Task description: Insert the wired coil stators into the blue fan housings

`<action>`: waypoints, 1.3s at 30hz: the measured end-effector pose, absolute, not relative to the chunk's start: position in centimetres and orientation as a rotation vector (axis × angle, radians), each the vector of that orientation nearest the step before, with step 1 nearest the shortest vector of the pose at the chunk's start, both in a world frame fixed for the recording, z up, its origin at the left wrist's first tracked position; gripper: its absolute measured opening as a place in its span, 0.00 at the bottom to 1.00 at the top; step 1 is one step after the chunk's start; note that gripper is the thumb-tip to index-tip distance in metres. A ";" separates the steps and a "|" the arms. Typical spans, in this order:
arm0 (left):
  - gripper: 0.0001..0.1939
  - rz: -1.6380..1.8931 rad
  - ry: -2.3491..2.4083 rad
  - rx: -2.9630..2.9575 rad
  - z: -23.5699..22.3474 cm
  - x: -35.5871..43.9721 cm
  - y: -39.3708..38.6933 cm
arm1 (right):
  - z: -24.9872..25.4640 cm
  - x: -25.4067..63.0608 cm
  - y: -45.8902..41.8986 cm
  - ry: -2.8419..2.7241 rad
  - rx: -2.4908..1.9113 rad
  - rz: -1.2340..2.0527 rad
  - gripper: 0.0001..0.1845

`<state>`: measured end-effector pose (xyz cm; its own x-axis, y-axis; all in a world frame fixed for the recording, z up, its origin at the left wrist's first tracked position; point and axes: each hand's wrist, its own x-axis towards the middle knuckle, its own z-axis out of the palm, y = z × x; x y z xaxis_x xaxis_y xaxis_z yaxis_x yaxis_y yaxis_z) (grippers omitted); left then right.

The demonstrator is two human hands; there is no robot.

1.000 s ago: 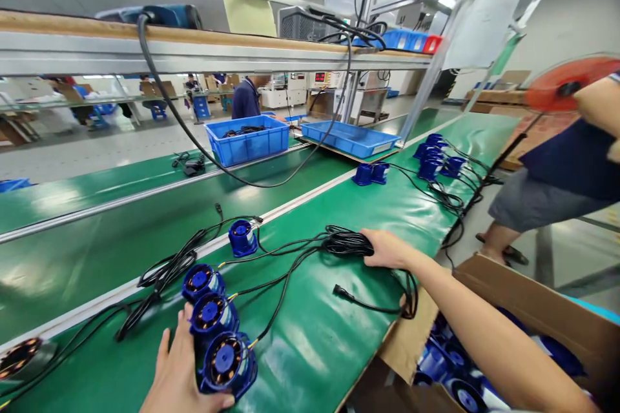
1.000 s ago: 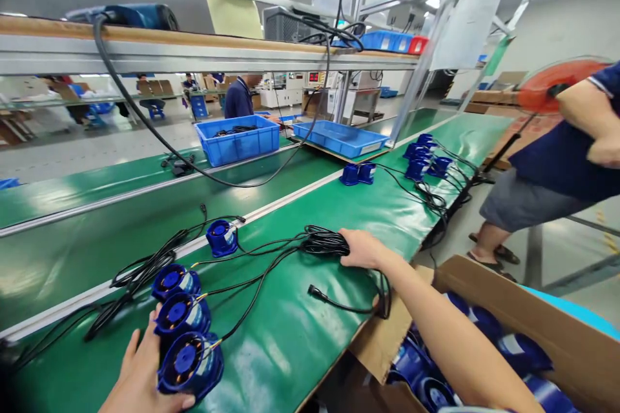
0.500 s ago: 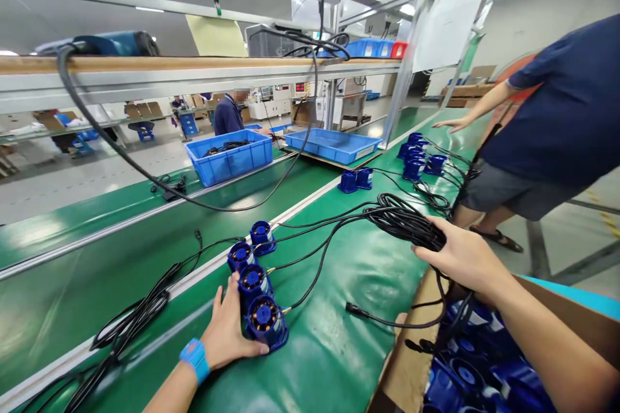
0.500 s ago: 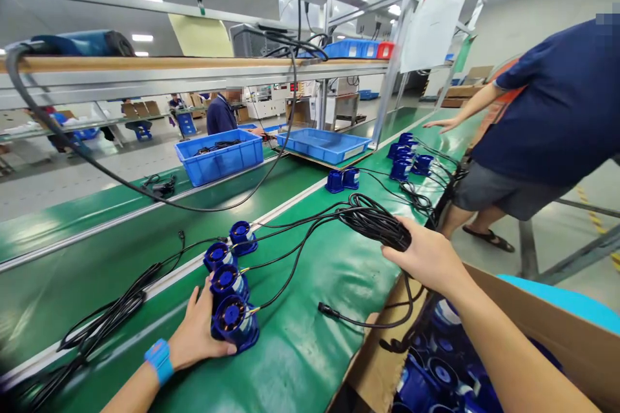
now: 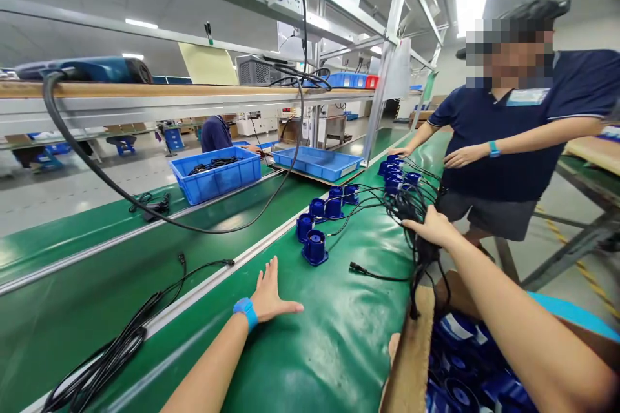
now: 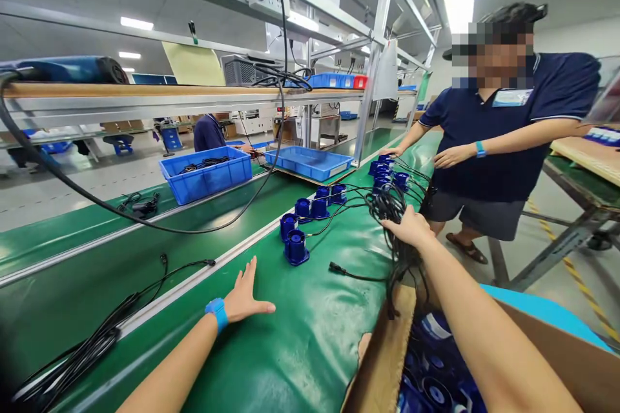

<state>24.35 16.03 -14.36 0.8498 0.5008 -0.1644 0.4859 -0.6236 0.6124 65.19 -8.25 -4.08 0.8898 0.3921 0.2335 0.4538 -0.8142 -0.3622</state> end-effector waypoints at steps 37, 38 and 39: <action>0.36 -0.091 2.032 2.206 -8.7 -29.4 12.2 | -8.6 23.8 18.2 -2.664 -1.881 -0.016 0.36; 0.35 -0.103 2.041 2.216 -8.9 -29.3 12.4 | -8.0 25.6 17.3 -2.632 -1.960 -0.004 0.34; 0.35 -0.110 2.047 2.222 -9.2 -29.2 12.6 | -7.5 27.1 16.3 -2.599 -2.028 0.012 0.30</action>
<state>-29.22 12.60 -9.16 0.0838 0.9875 -0.1332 0.9961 -0.0794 0.0375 27.13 16.29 -7.47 -0.2356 0.9636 -0.1263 0.9647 0.2476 0.0897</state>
